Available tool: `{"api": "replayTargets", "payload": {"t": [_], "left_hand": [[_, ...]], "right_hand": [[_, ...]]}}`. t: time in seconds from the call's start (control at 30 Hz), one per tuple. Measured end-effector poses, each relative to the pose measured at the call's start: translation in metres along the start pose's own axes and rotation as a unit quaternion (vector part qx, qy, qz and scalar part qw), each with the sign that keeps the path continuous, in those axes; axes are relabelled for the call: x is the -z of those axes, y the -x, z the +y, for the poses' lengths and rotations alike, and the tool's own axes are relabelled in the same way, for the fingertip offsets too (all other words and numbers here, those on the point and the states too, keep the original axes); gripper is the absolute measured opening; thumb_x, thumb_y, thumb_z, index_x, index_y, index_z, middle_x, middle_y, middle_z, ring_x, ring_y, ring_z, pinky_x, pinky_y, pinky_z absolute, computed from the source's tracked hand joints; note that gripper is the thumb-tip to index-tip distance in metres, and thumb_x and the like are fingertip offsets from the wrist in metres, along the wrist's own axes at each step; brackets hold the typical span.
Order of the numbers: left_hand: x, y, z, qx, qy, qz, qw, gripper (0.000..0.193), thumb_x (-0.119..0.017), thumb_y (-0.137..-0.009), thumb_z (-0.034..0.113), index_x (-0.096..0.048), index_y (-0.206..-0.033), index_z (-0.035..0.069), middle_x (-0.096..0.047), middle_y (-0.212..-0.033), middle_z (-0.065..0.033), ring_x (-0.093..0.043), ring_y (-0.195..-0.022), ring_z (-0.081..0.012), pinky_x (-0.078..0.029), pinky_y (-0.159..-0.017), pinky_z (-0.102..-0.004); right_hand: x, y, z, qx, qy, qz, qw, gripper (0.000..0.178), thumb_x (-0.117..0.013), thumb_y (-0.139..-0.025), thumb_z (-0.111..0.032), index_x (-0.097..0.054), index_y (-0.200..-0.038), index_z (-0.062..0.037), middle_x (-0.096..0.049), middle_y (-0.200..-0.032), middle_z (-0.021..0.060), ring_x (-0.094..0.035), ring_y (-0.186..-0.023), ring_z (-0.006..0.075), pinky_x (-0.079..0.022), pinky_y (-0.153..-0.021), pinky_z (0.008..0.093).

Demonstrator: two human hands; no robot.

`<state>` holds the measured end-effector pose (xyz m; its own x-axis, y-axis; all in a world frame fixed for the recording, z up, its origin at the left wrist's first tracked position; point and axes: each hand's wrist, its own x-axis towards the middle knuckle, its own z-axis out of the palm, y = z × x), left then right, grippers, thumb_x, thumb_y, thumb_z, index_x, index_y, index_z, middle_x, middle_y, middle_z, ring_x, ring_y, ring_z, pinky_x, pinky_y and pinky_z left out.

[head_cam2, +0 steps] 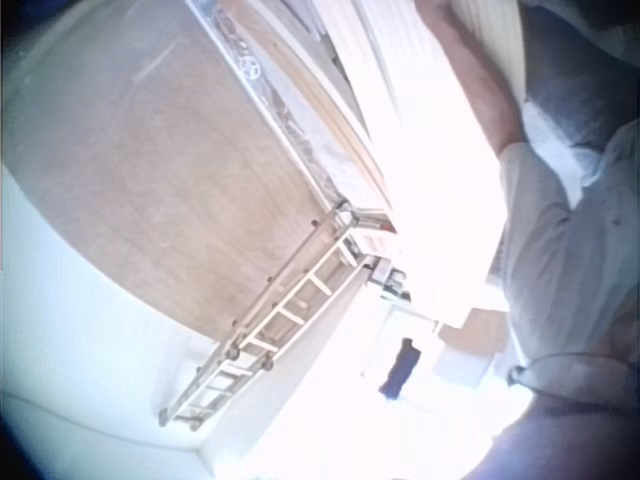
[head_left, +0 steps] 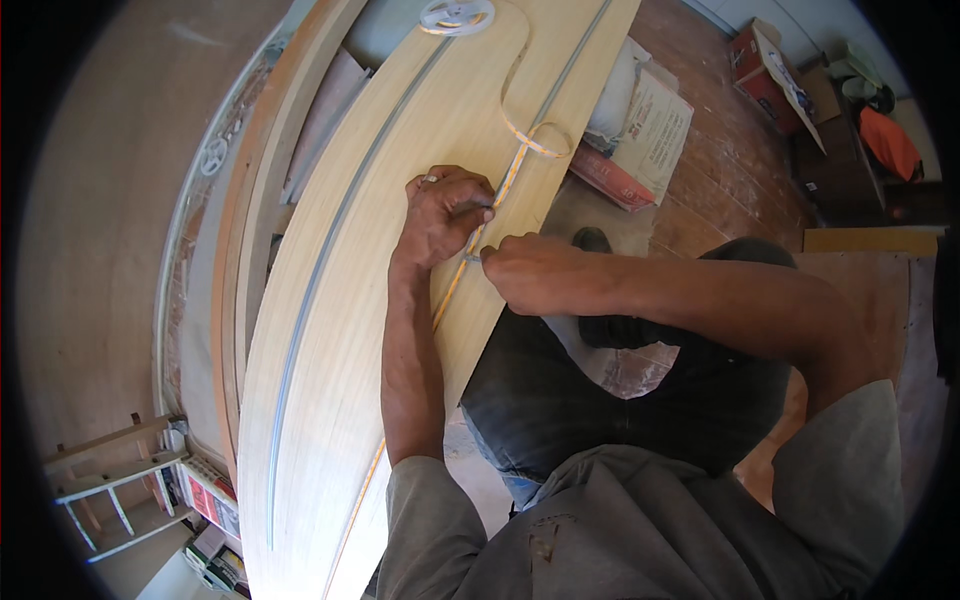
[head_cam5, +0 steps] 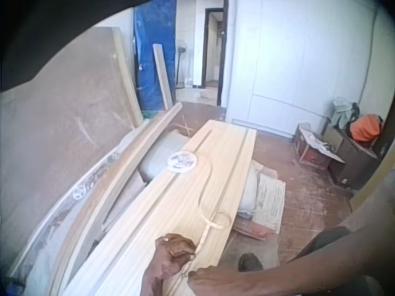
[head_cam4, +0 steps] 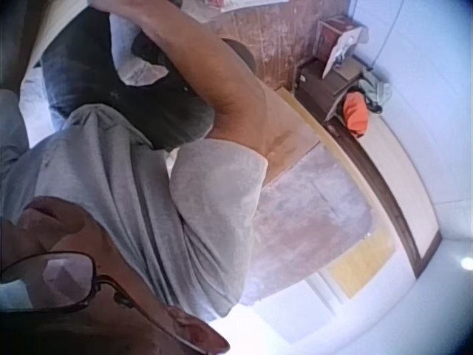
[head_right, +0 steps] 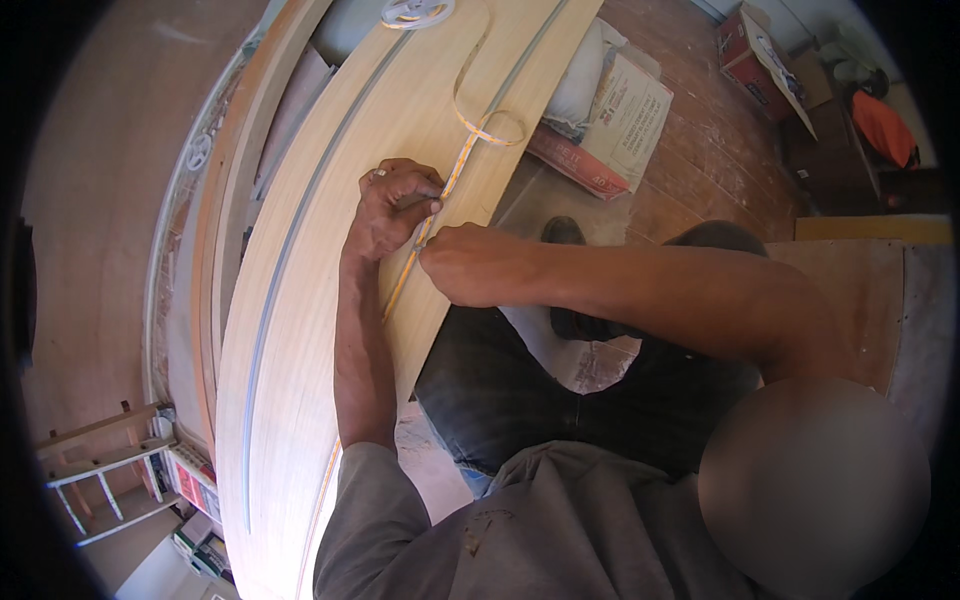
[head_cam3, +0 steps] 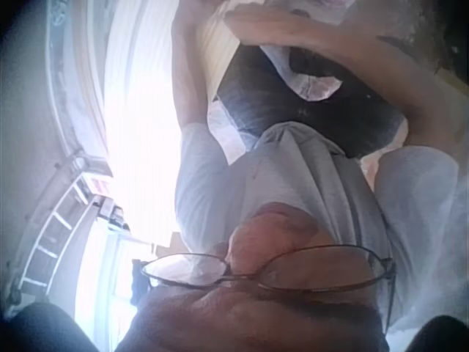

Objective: The person installs LED light strips into grooves on a wooden board. They use a small metal tool to press the strips into place, then cut and reposition the strips as needed.

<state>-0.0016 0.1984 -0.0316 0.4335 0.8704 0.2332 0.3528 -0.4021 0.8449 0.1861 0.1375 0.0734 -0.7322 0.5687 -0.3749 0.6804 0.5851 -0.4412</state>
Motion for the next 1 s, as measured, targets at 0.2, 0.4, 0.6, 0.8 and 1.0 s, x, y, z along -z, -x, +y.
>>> {"api": "replayTargets", "payload": {"t": [0.2,0.4,0.6,0.8,1.0], "left_hand": [[-0.004,-0.005,0.006,-0.011,0.003,-0.01,1.0,0.016,-0.086,-0.078,0.012,-0.076,-0.09,0.017,-0.078,-0.103,0.0055,-0.065,-0.114,-0.0158,-0.028,-0.111,-0.0465],[0.003,-0.002,-0.006,-0.085,-0.016,0.016,0.996,0.021,-0.087,-0.074,0.009,-0.076,-0.091,0.014,-0.079,-0.1,-0.0007,-0.068,-0.109,-0.0224,-0.038,-0.104,-0.0465],[-0.002,-0.01,-0.001,-0.091,-0.01,0.019,0.996,0.025,-0.088,-0.072,0.007,-0.077,-0.093,0.012,-0.079,-0.1,-0.0018,-0.07,-0.104,-0.0258,-0.045,-0.099,-0.0426],[0.007,0.001,0.013,-0.053,-0.075,0.034,0.995,0.031,-0.087,-0.074,0.007,-0.078,-0.104,0.007,-0.078,-0.102,-0.01,-0.069,-0.104,-0.0314,-0.05,-0.098,-0.0464],[-0.001,-0.006,0.033,0.03,-0.1,0.01,0.995,0.041,-0.091,-0.073,0.014,-0.076,-0.111,0.011,-0.075,-0.109,-0.0076,-0.063,-0.115,-0.0299,-0.037,-0.107,-0.0481]], "right_hand": [[-0.002,-0.009,-0.01,0.002,0.002,0.01,1.0,0.012,-0.066,-0.083,-0.002,-0.072,-0.077,0.0058,-0.073,-0.081,0.0267,-0.077,-0.083,0.0383,-0.061,-0.069,0.051],[0.016,-0.042,-0.015,-0.035,0.014,-0.081,0.996,0.015,-0.063,-0.084,-0.001,-0.076,-0.079,0.0038,-0.075,-0.085,0.0261,-0.075,-0.079,0.0376,-0.059,-0.064,0.0495],[0.044,0.003,0.048,0.053,0.074,-0.111,0.99,0.016,-0.065,-0.091,-0.008,-0.074,-0.083,0.0039,-0.072,-0.078,0.022,-0.072,-0.072,0.0369,-0.056,-0.061,0.0483],[0.093,0.046,0.093,-0.043,-0.087,0.083,0.992,0.037,-0.078,-0.09,-0.032,-0.074,-0.098,0.0042,-0.07,-0.079,0.0267,-0.073,-0.084,0.042,-0.056,-0.077,0.0516],[0.049,0.032,0.143,-0.067,-0.004,0.286,0.956,0.053,-0.086,-0.083,-0.044,-0.075,-0.11,0.0002,-0.071,-0.08,0.0248,-0.073,-0.086,0.0429,-0.057,-0.079,0.0492]]}}
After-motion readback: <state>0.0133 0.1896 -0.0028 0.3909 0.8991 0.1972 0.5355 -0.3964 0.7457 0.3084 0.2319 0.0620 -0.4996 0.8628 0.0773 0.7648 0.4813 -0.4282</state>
